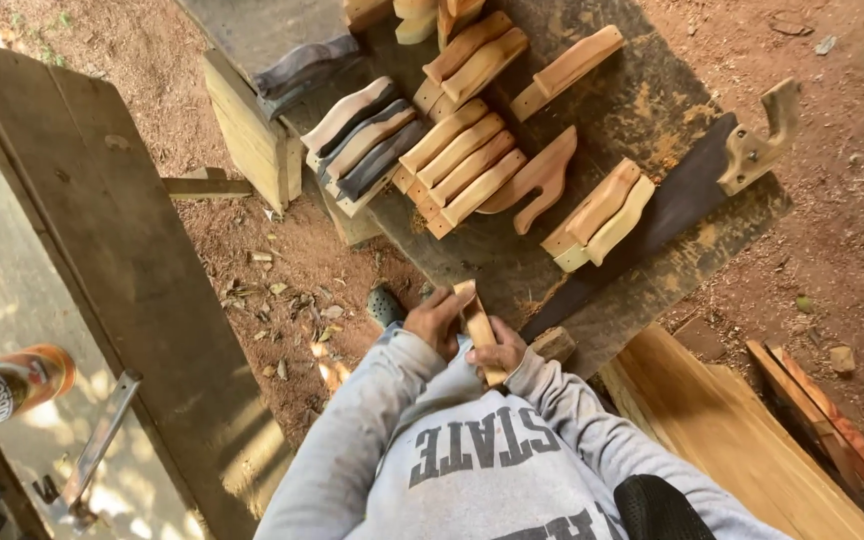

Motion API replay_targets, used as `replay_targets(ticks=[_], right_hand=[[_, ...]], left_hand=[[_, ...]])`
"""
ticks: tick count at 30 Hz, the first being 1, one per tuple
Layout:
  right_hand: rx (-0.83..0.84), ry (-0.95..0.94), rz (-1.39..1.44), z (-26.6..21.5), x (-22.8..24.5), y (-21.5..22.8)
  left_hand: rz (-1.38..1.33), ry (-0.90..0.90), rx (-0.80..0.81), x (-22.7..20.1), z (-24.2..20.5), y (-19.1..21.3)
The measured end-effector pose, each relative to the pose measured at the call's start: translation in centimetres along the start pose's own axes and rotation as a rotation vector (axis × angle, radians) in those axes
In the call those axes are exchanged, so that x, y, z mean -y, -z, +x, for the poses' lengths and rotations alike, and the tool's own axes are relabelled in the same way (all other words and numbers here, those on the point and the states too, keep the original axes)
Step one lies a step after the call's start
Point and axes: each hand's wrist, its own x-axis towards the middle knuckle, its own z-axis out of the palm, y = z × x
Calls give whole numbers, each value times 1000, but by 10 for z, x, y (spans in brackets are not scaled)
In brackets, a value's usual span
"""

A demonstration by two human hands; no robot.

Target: Inspect and arrange various shaped wooden furniture components on a workbench.

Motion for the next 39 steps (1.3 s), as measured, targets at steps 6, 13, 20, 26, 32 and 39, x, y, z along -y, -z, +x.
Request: replay_targets(ticks=[6, 13, 20, 26, 32, 39], right_hand=[[-1, -12, -29, 1, 1, 2], [-1, 2, -50, 4, 6, 6], [1, 14, -64, 3, -10, 4], [-26, 244, -321, 4, 1, 0], [63, -240, 357, -1, 21, -4], [84, 166, -248, 34, -23, 23]], left_hand=[[-128, 81, -107, -5, -23, -3], [-192, 36, -103, -7, -16, -2], [286, 233, 351, 74, 3, -20], [106, 120, 427, 12, 7, 13], [162, 20, 429, 40, 8, -20], [189, 1, 287, 18, 9, 3]])
